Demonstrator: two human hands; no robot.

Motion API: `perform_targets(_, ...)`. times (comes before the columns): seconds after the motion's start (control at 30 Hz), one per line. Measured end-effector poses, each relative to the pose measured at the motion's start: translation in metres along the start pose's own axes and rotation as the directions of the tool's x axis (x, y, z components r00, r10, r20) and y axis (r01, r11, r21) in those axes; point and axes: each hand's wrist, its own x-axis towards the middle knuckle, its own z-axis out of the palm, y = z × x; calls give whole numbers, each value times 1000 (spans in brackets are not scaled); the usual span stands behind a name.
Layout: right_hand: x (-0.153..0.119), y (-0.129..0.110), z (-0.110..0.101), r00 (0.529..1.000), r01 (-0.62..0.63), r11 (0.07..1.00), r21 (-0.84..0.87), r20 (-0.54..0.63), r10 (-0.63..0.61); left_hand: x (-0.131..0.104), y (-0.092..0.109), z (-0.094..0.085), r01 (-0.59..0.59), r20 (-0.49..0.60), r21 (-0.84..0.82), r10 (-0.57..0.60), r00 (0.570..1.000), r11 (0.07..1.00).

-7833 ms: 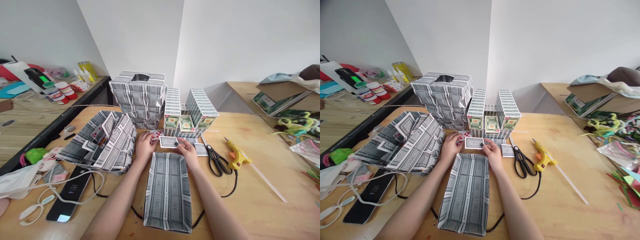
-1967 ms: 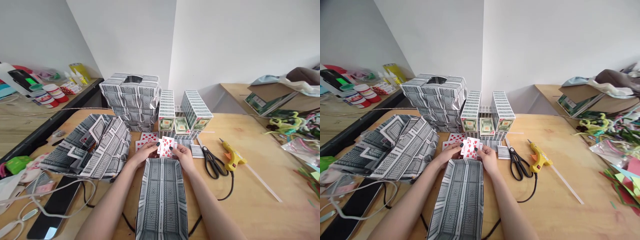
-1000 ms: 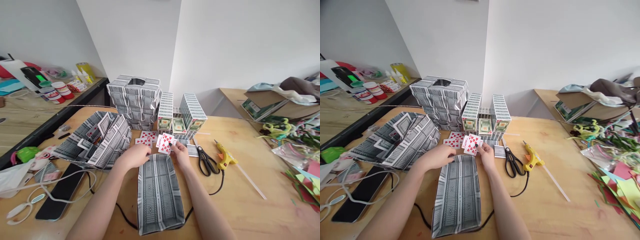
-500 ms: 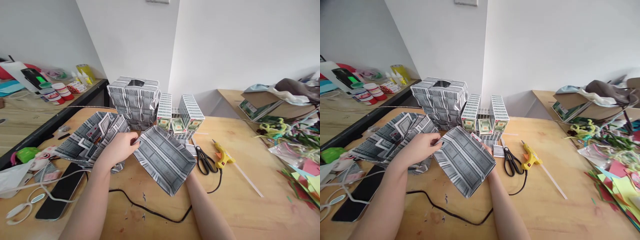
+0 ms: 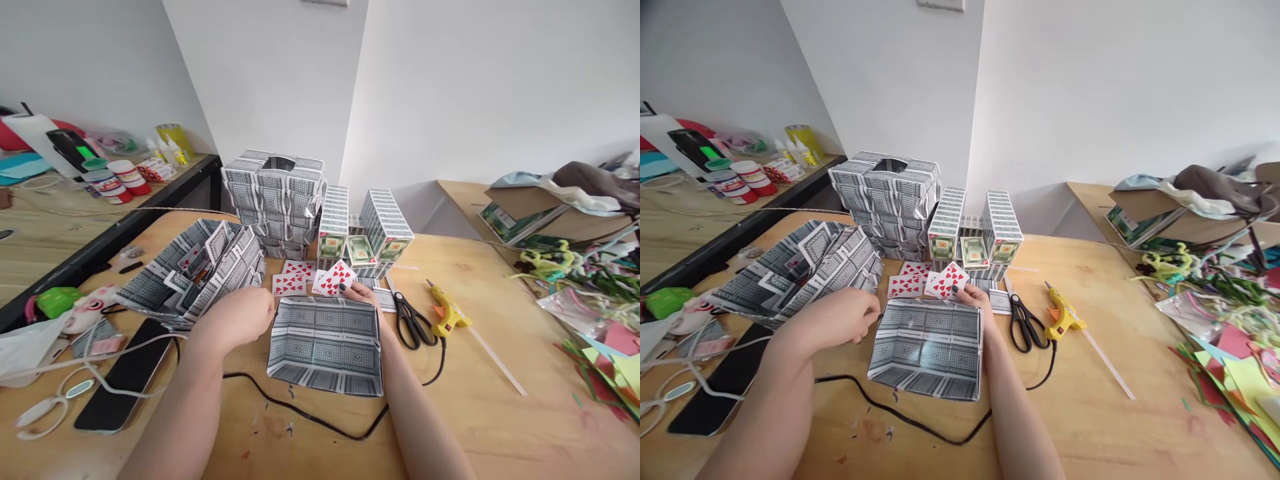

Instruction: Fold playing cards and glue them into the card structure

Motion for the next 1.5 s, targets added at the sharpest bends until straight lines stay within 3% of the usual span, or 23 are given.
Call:
perform_targets(0.13, 7, 4, -9, 991, -112, 985, 134, 93, 100, 12, 9, 0, -130, -188, 63, 139, 972, 990)
perform_targets(0.3, 11, 7, -17, 970, -190, 958, 213, 194, 149, 29, 12, 14, -350, 25, -132, 357, 934, 927)
perform_targets(0.53, 11, 9, -13, 974, -137, 964, 228, 209, 89, 41, 7, 26, -228, 99, -274, 263, 960, 934)
perform_targets(0.6, 12, 11, -13, 981, -118, 970, 214, 179, 79, 48, 9, 28, -167, -8, -261, 170, 985, 951)
perform_targets(0.63, 13, 12, -13, 983, -112, 973, 202, 167, 79, 53, 11, 30, -137, -112, -243, 113, 987, 960)
perform_targets(0.7, 14, 14, -13, 983, -114, 978, 174, 162, 86, 65, 14, 38, -116, -283, -284, 32, 959, 952)
perform_targets(0.77, 15, 14, -13, 983, -113, 981, 157, 164, 87, 79, 15, 50, -143, -226, -520, 27, 974, 842)
perform_targets(0.83, 15, 15, -12, 984, -104, 983, 148, 160, 80, 91, 14, 62, -116, -131, -755, 25, 991, 646)
perform_targets(0.9, 15, 15, -10, 986, -91, 987, 133, 152, 71, 99, 13, 72, -72, -72, -879, 19, 997, 472)
perform_targets(1.0, 15, 16, -8, 991, -76, 992, 102, 121, 63, 105, 13, 80, 7, 1, -948, -19, 1000, 317)
perform_targets(1.17, 17, 19, -7, 998, -40, 994, 105, 58, 34, 111, 14, 89, -30, -54, -974, -100, 993, 227)
perform_targets(1.5, 14, 18, -4, 999, 4, 1000, -30, 32, -3, 110, 3, 106, -101, -96, -976, 36, 995, 193)
